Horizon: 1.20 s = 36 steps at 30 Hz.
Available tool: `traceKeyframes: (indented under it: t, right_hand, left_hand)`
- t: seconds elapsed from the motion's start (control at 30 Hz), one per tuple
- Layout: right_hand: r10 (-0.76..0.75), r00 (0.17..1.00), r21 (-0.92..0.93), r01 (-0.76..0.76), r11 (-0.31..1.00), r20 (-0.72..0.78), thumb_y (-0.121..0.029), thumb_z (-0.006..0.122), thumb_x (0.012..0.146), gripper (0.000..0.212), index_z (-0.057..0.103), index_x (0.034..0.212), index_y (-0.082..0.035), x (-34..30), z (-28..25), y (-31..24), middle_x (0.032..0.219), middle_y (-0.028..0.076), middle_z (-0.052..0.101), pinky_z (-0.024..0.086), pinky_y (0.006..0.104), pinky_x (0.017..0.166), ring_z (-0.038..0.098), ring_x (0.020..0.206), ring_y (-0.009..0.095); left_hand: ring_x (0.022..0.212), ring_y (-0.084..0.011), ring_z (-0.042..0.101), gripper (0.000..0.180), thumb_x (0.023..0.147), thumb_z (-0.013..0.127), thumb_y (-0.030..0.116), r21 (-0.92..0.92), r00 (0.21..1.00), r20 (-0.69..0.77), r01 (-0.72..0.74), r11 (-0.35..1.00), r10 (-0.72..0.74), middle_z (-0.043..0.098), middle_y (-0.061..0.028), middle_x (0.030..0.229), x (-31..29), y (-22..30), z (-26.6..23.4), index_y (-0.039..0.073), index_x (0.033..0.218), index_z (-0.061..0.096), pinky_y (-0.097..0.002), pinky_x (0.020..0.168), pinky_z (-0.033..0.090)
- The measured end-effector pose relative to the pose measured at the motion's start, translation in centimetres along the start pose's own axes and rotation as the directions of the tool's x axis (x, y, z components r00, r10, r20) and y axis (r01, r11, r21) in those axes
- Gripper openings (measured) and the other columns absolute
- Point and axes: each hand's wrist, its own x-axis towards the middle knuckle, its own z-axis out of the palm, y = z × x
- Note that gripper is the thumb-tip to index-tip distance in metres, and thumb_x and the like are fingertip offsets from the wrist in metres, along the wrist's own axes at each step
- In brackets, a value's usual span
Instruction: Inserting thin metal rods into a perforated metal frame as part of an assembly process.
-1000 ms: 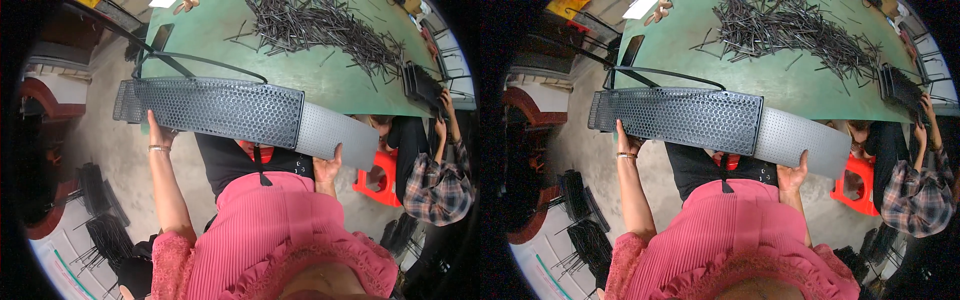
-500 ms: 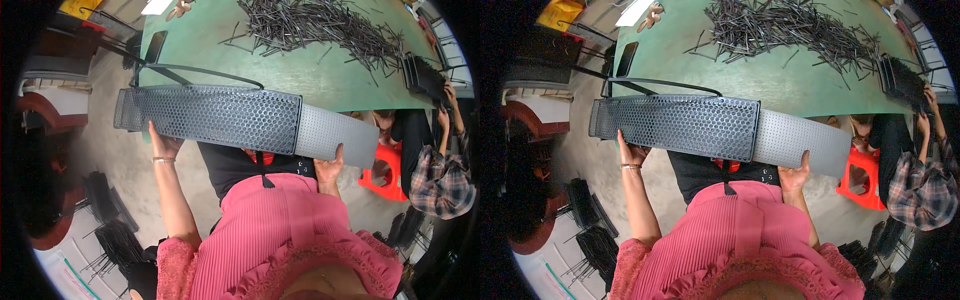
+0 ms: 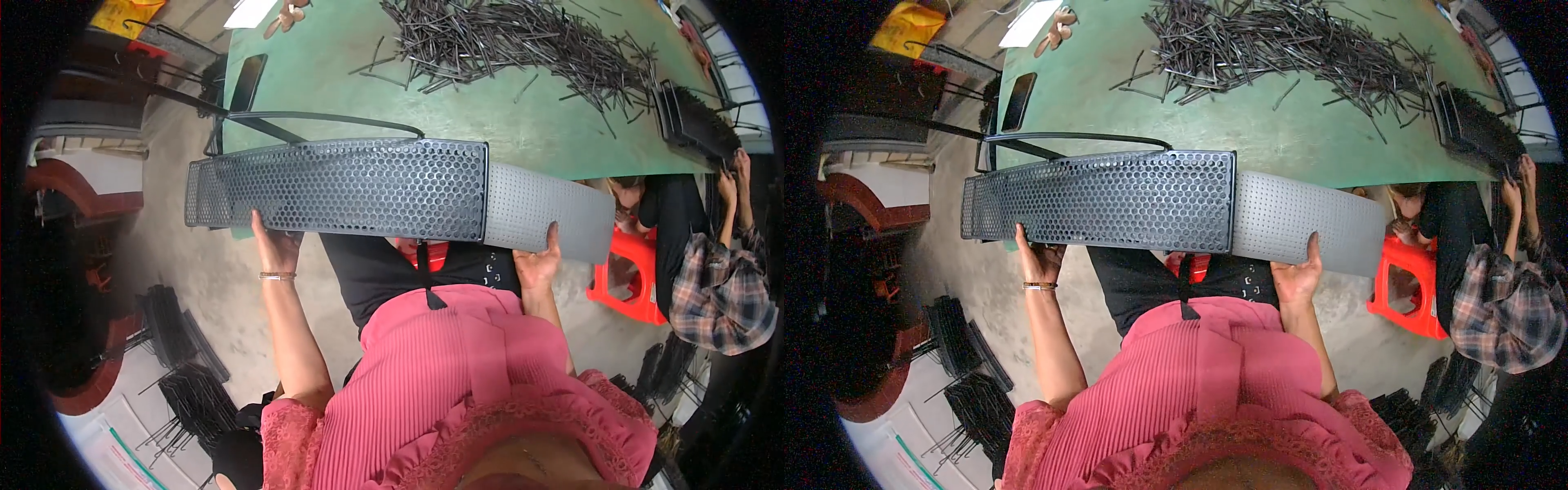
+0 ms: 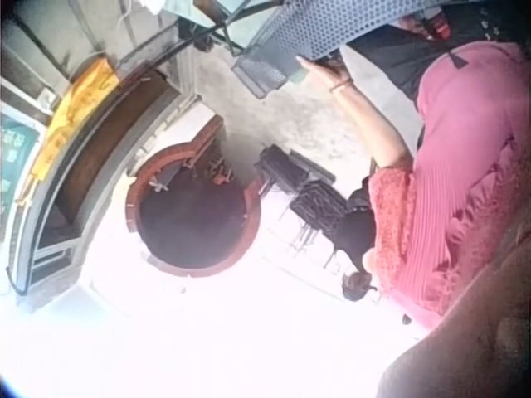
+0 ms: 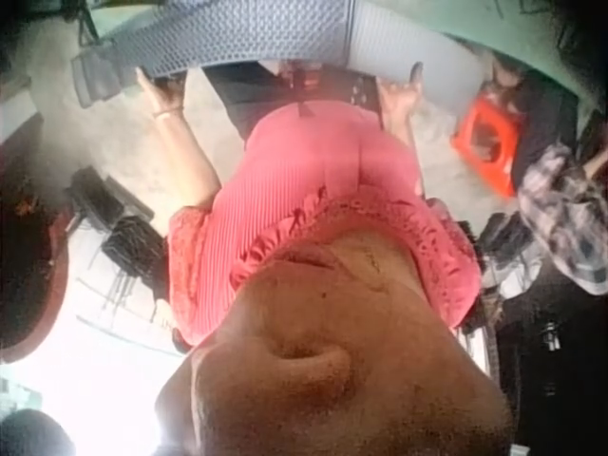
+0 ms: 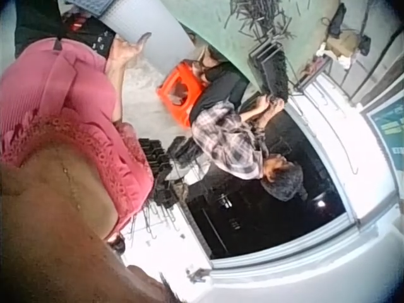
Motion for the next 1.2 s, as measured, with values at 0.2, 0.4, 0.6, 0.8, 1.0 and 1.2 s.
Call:
traceKeyframes:
  t: [0.2, 0.4, 0.6, 0.8, 1.0, 1.2]
  right_hand:
    - [0.031, 0.999, 0.03, -0.032, 0.999, 0.044, -0.031, 0.052, 0.088, 0.036, 0.054, 0.115, -0.007, 0.2, -0.3, -0.5, 0.119, 0.007, 0.056, 0.038, 0.0437, 0.096, 0.051, 0.112, 0.025]
    - [-0.006, 1.0, 0.033, 0.006, 0.999, 0.006, -0.029, 0.052, 0.088, 0.035, 0.054, 0.115, -0.007, -1.4, 1.1, 0.1, 0.119, 0.008, 0.056, 0.039, 0.0436, 0.095, 0.051, 0.112, 0.025]
    - [0.037, 0.999, 0.023, -0.038, 0.999, 0.036, -0.03, 0.052, 0.088, 0.035, 0.054, 0.114, -0.006, 0.4, 0.6, -1.0, 0.118, 0.008, 0.057, 0.04, 0.0434, 0.095, 0.051, 0.111, 0.025]
    - [0.039, 0.999, 0.034, -0.039, 0.999, 0.007, -0.028, 0.052, 0.088, 0.035, 0.054, 0.115, -0.006, 0.6, 0.2, -0.8, 0.118, 0.007, 0.057, 0.038, 0.0441, 0.096, 0.051, 0.111, 0.025]
    - [-0.018, 0.999, 0.004, 0.018, 1.0, -0.04, -0.028, 0.053, 0.087, 0.035, 0.054, 0.115, -0.007, 0.0, -0.3, 0.0, 0.118, 0.006, 0.057, 0.038, 0.0457, 0.096, 0.05, 0.113, 0.025]
    - [-0.014, 1.0, -0.041, 0.013, 0.999, -0.015, -0.028, 0.055, 0.087, 0.036, 0.054, 0.116, -0.008, 0.2, -1.3, -0.1, 0.12, 0.007, 0.055, 0.037, 0.0464, 0.097, 0.05, 0.113, 0.026]
  left_hand:
    - [0.112, -0.0204, 0.044, 0.07, 0.081, 0.044, 0.06, 0.026, 1.0, 0.014, -0.012, 1.0, 0.011, 0.043, -0.0048, 0.129, 0.2, 0.0, 0.0, 0.013, 0.132, 0.036, -0.0382, 0.093, 0.036]
    - [0.11, -0.0204, 0.044, 0.075, 0.079, 0.045, 0.063, 0.0, 1.0, 0.028, -0.013, 1.0, 0.013, 0.044, -0.0044, 0.126, 0.2, -0.2, -0.3, 0.009, 0.131, 0.035, -0.0366, 0.093, 0.035]
    - [0.112, -0.021, 0.044, 0.076, 0.081, 0.044, 0.061, -0.032, 0.999, 0.042, -0.022, 0.999, 0.023, 0.045, -0.0059, 0.126, -0.2, -0.3, -0.4, 0.006, 0.131, 0.034, -0.0372, 0.094, 0.034]
    - [0.114, -0.022, 0.043, 0.06, 0.087, 0.045, 0.047, -0.236, 0.981, 0.149, -0.088, 0.968, 0.126, 0.045, -0.0077, 0.126, -0.9, -1.9, -1.7, 0.004, 0.128, 0.039, -0.0372, 0.102, 0.029]
    - [0.127, -0.0298, 0.031, 0.077, 0.074, 0.062, -0.003, -0.015, 0.91, 0.189, -0.374, 0.927, 0.37, 0.029, -0.0161, 0.137, -2.5, -5.2, -0.9, -0.005, 0.136, 0.016, -0.0398, 0.105, 0.028]
    - [0.114, -0.0238, 0.045, 0.063, 0.073, 0.063, -0.009, 0.078, 0.851, 0.013, -0.525, 0.847, 0.526, 0.044, -0.0129, 0.126, -1.8, -6.6, -0.3, -0.005, 0.129, 0.034, -0.0334, 0.095, 0.039]
